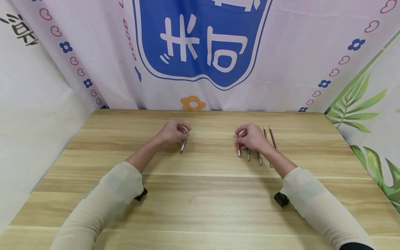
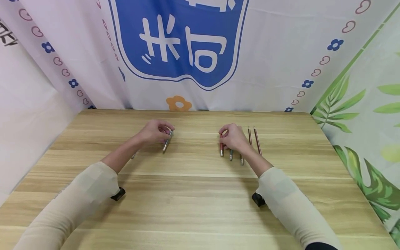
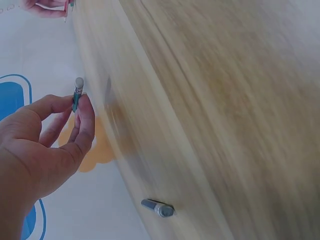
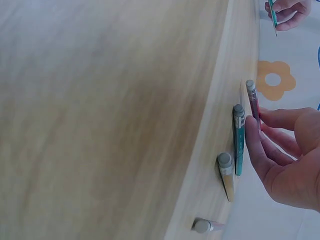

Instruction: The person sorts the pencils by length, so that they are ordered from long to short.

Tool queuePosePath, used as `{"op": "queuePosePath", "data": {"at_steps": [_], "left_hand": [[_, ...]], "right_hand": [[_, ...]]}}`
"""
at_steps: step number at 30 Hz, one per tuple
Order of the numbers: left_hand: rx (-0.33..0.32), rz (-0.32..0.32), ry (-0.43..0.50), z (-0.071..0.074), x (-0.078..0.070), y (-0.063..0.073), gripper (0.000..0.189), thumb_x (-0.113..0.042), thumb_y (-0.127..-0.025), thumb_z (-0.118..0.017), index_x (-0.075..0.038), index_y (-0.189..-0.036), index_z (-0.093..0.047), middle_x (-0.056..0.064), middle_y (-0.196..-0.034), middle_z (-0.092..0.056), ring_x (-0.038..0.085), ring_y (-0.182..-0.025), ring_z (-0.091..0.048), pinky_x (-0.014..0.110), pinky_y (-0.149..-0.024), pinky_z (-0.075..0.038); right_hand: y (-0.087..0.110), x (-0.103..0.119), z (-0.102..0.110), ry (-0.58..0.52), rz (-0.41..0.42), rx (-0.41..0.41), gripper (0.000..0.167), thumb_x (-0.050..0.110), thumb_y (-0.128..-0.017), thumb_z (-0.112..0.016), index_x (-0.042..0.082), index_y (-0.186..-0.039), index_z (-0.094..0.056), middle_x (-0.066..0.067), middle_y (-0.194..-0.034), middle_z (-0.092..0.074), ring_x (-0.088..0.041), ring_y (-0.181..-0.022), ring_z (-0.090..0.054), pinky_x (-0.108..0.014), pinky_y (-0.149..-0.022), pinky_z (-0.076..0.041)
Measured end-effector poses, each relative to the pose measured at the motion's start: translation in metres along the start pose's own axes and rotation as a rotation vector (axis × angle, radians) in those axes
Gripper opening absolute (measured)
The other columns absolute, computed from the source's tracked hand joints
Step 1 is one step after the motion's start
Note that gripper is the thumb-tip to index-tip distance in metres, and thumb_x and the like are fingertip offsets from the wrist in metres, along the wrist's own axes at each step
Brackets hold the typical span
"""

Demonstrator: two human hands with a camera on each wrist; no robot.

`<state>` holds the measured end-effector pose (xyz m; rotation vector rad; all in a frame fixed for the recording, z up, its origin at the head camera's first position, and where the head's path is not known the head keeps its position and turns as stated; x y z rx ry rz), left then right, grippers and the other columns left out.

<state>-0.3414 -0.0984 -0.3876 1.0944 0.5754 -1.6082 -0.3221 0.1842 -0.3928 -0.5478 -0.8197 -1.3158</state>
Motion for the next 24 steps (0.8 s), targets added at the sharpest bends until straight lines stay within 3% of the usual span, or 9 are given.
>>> {"op": "queuePosePath", "data": {"at_steps": [13,24], "left_hand": [[0.024,-0.02,-0.01,-0.009,-0.012,-0.001,0.032,0.012,-0.091,-0.066,0.012,-0.124,-0.065,0.015,-0.095,-0.061,0.02,-0.075,-0.062,0.031,-0.07,-0.064],[0.051,-0.032,0.01,-0.016,-0.018,-0.002,0.032,0.011,-0.092,-0.068,0.011,-0.124,-0.065,0.015,-0.095,-0.061,0.021,-0.077,-0.063,0.04,-0.076,-0.065]], "right_hand": [[-0.001,0.0,0.001,0.067,0.014,0.003,0.026,-0.007,-0.09,-0.075,-0.012,-0.115,-0.067,-0.02,-0.087,-0.075,-0.015,-0.057,-0.068,-0.026,-0.056,-0.062],[-0.002,0.0,0.001,0.095,0.027,-0.006,0.026,-0.008,-0.088,-0.078,-0.014,-0.112,-0.07,-0.018,-0.081,-0.073,-0.015,-0.057,-0.068,-0.027,-0.056,-0.062]]}}
Point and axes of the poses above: each hand's wrist, its own y-axis away from the middle knuckle, its own z-axis out of the back of the hand, x = y × z, the point moved 7 cm from there along -y, towards the middle knuckle
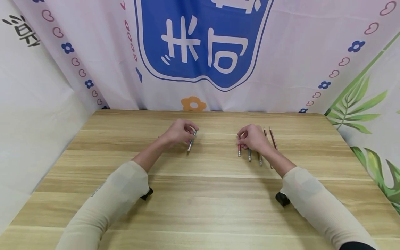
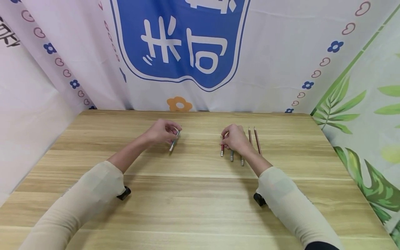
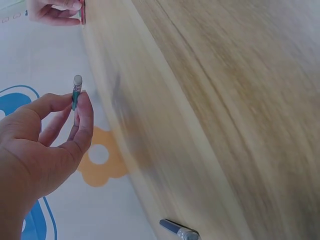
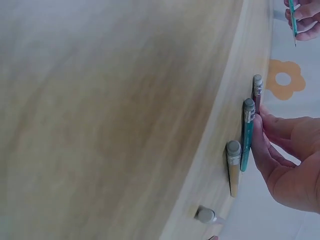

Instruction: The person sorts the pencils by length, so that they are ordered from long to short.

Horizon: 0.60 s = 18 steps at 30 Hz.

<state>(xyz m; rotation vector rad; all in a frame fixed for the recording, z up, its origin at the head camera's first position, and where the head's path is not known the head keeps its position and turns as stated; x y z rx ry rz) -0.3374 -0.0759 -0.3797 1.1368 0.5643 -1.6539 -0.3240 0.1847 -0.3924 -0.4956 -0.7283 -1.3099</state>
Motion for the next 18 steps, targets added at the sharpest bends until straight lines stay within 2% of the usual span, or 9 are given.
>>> {"op": "queuePosePath", "data": {"at_steps": [8,18], "left_hand": [[0.009,-0.019,0.003,-0.004,-0.003,-0.002,0.032,0.012,-0.091,-0.067,0.013,-0.123,-0.065,0.015,-0.093,-0.062,0.021,-0.074,-0.063,0.039,-0.074,-0.065],[0.022,-0.019,0.043,-0.014,-0.009,-0.008,0.032,0.013,-0.092,-0.067,0.013,-0.124,-0.064,0.016,-0.095,-0.064,0.019,-0.074,-0.064,0.039,-0.077,-0.066]], "right_hand": [[-0.001,-0.002,0.0,-0.003,-0.022,0.009,0.025,-0.008,-0.088,-0.077,-0.014,-0.112,-0.071,-0.018,-0.084,-0.073,-0.014,-0.056,-0.067,-0.025,-0.057,-0.062],[-0.003,-0.003,0.002,0.058,-0.036,0.022,0.025,-0.004,-0.089,-0.078,-0.009,-0.113,-0.073,-0.016,-0.085,-0.075,-0.011,-0.056,-0.069,-0.024,-0.056,-0.062]]}}
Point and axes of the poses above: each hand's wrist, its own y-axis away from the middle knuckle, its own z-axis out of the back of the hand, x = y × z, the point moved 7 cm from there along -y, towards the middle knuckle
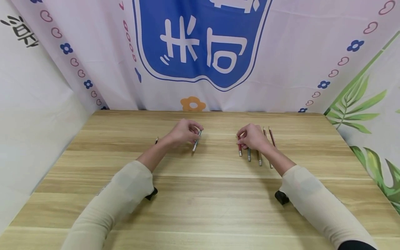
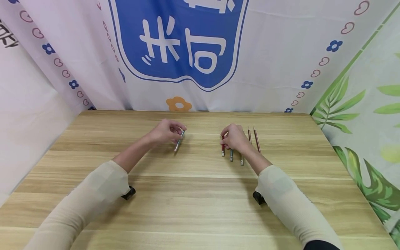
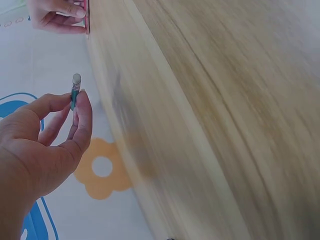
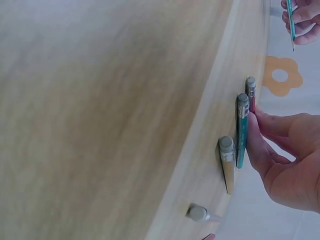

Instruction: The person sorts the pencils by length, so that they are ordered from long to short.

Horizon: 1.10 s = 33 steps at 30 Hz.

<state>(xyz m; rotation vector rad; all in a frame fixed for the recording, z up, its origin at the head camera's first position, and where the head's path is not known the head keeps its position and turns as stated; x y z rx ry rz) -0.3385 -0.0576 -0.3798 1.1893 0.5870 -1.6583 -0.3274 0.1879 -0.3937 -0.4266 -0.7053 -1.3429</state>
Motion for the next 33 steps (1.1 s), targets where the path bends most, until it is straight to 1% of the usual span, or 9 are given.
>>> {"op": "queuePosePath", "data": {"at_steps": [7,13,18,21,29,33], "left_hand": [[0.003,0.009,0.049,-0.009,-0.002,-0.005,0.034,0.015,-0.091,-0.067,0.013,-0.125,-0.064,0.017,-0.095,-0.063,0.021,-0.076,-0.063,0.037,-0.075,-0.066],[0.0,0.017,0.1,-0.019,-0.002,-0.009,0.034,0.017,-0.09,-0.067,0.014,-0.124,-0.065,0.012,-0.09,-0.061,0.019,-0.074,-0.062,0.035,-0.074,-0.065],[0.003,0.035,0.153,-0.029,-0.002,-0.015,0.035,0.019,-0.089,-0.066,0.015,-0.123,-0.064,0.011,-0.087,-0.059,0.018,-0.071,-0.06,0.03,-0.069,-0.064],[0.004,0.044,0.167,-0.036,-0.002,-0.019,0.035,0.02,-0.088,-0.066,0.014,-0.122,-0.064,0.011,-0.087,-0.058,0.017,-0.069,-0.06,0.026,-0.065,-0.063],[0.005,0.058,0.156,-0.05,-0.006,-0.027,0.034,0.02,-0.088,-0.066,0.013,-0.121,-0.065,0.012,-0.089,-0.058,0.018,-0.069,-0.06,0.028,-0.066,-0.064],[0.005,0.07,0.177,-0.056,-0.005,-0.032,0.034,0.021,-0.088,-0.066,0.013,-0.121,-0.065,0.012,-0.088,-0.059,0.019,-0.069,-0.061,0.028,-0.066,-0.064]], "right_hand": [[0.0,-0.001,-0.001,-0.033,-0.02,0.022,0.027,-0.005,-0.089,-0.077,-0.01,-0.115,-0.072,-0.018,-0.088,-0.075,-0.011,-0.057,-0.069,-0.025,-0.057,-0.062],[-0.001,-0.001,-0.001,-0.047,-0.03,0.027,0.028,-0.006,-0.089,-0.077,-0.01,-0.116,-0.072,-0.019,-0.088,-0.075,-0.012,-0.058,-0.07,-0.027,-0.059,-0.063],[-0.001,-0.001,-0.001,-0.058,-0.033,0.029,0.028,-0.006,-0.089,-0.077,-0.011,-0.116,-0.071,-0.019,-0.088,-0.075,-0.014,-0.059,-0.071,-0.028,-0.06,-0.064],[-0.001,-0.001,-0.001,-0.064,-0.036,0.03,0.028,-0.007,-0.089,-0.077,-0.011,-0.116,-0.071,-0.019,-0.088,-0.075,-0.014,-0.059,-0.071,-0.029,-0.061,-0.064],[-0.001,-0.001,-0.001,-0.069,-0.036,0.028,0.029,-0.007,-0.089,-0.076,-0.011,-0.117,-0.07,-0.02,-0.09,-0.075,-0.014,-0.06,-0.071,-0.029,-0.061,-0.064],[-0.001,-0.001,-0.001,-0.075,-0.044,0.03,0.029,-0.007,-0.089,-0.076,-0.011,-0.117,-0.07,-0.02,-0.09,-0.075,-0.013,-0.06,-0.071,-0.029,-0.062,-0.064]]}}
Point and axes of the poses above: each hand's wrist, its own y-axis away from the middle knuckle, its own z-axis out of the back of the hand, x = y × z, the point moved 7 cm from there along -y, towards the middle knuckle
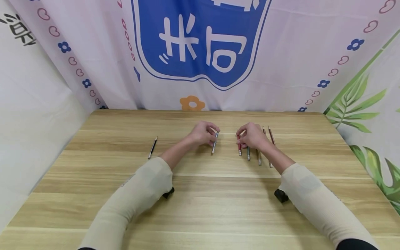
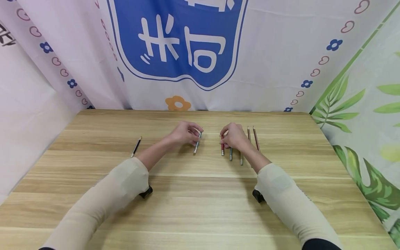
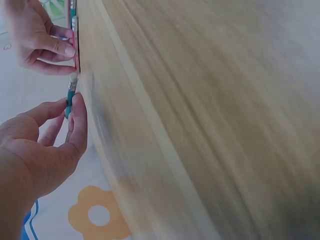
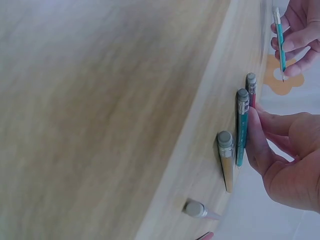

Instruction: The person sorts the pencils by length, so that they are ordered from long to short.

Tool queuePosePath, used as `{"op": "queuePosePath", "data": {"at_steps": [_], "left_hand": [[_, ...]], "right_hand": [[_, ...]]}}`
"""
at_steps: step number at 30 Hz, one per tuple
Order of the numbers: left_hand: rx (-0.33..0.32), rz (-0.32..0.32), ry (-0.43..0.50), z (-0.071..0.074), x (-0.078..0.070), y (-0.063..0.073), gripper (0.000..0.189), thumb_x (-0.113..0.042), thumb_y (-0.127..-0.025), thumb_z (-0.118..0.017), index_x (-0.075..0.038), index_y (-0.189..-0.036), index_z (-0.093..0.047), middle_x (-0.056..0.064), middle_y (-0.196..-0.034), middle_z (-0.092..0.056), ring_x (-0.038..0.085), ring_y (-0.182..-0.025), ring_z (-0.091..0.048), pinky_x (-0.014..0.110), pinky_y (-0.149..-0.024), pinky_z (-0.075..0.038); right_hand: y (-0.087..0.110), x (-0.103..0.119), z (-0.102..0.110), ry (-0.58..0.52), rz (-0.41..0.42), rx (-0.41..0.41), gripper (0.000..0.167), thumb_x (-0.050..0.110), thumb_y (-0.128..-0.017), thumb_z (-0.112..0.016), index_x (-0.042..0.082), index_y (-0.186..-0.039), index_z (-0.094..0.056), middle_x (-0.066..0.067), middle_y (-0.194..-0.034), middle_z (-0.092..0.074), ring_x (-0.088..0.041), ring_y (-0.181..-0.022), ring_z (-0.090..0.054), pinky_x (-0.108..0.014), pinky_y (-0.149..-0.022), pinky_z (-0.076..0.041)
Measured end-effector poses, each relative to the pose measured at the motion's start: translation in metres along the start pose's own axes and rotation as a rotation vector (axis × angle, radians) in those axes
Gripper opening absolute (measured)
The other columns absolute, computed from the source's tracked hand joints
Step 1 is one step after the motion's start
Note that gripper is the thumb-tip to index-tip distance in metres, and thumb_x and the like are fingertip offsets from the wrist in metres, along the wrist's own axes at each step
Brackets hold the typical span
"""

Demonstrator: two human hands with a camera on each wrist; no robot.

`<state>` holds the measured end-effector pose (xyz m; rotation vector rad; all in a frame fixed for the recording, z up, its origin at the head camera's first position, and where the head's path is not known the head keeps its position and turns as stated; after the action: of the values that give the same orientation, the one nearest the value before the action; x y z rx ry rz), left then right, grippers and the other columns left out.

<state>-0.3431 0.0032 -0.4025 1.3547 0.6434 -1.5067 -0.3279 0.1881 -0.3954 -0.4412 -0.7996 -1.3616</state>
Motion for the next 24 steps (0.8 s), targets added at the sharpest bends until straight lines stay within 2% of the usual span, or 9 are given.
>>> {"op": "queuePosePath", "data": {"at_steps": [8,15,21,24], "left_hand": [[-0.02,0.021,0.034,-0.009,0.0,-0.006,0.034,0.021,-0.088,-0.067,0.012,-0.121,-0.065,0.01,-0.085,-0.059,0.019,-0.067,-0.062,0.031,-0.067,-0.065],[-0.012,0.038,0.048,-0.018,0.0,-0.01,0.034,0.019,-0.089,-0.067,0.012,-0.122,-0.063,0.009,-0.086,-0.059,0.019,-0.066,-0.063,0.03,-0.065,-0.065],[-0.006,0.033,0.056,-0.026,-0.001,-0.015,0.033,0.02,-0.089,-0.067,0.013,-0.121,-0.062,0.009,-0.084,-0.059,0.019,-0.063,-0.062,0.028,-0.062,-0.064],[-0.006,0.02,0.04,-0.031,-0.002,-0.018,0.031,0.019,-0.088,-0.068,0.013,-0.119,-0.063,0.014,-0.087,-0.063,0.018,-0.062,-0.062,0.028,-0.062,-0.064]], "right_hand": [[0.0,0.0,0.0,0.0,0.0,-0.001,0.028,-0.007,-0.089,-0.077,-0.011,-0.117,-0.07,-0.02,-0.091,-0.075,-0.014,-0.061,-0.072,-0.029,-0.062,-0.065],[-0.001,0.0,0.0,-0.001,0.0,-0.001,0.029,-0.007,-0.089,-0.077,-0.01,-0.116,-0.071,-0.02,-0.091,-0.075,-0.014,-0.061,-0.072,-0.029,-0.062,-0.065],[-0.001,0.0,0.0,0.007,-0.002,0.0,0.028,-0.006,-0.089,-0.077,-0.01,-0.116,-0.071,-0.02,-0.091,-0.076,-0.014,-0.061,-0.072,-0.029,-0.062,-0.065],[-0.001,0.0,0.0,0.005,-0.001,0.002,0.027,-0.006,-0.089,-0.077,-0.01,-0.116,-0.071,-0.02,-0.091,-0.076,-0.014,-0.061,-0.072,-0.029,-0.062,-0.065]]}}
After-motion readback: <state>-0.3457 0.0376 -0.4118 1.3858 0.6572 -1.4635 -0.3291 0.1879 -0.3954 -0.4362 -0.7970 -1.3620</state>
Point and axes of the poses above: each hand's wrist, its own y-axis away from the middle knuckle, its own z-axis out of the back of the hand, x = y × z, the point moved 7 cm from there along -y, towards the middle knuckle
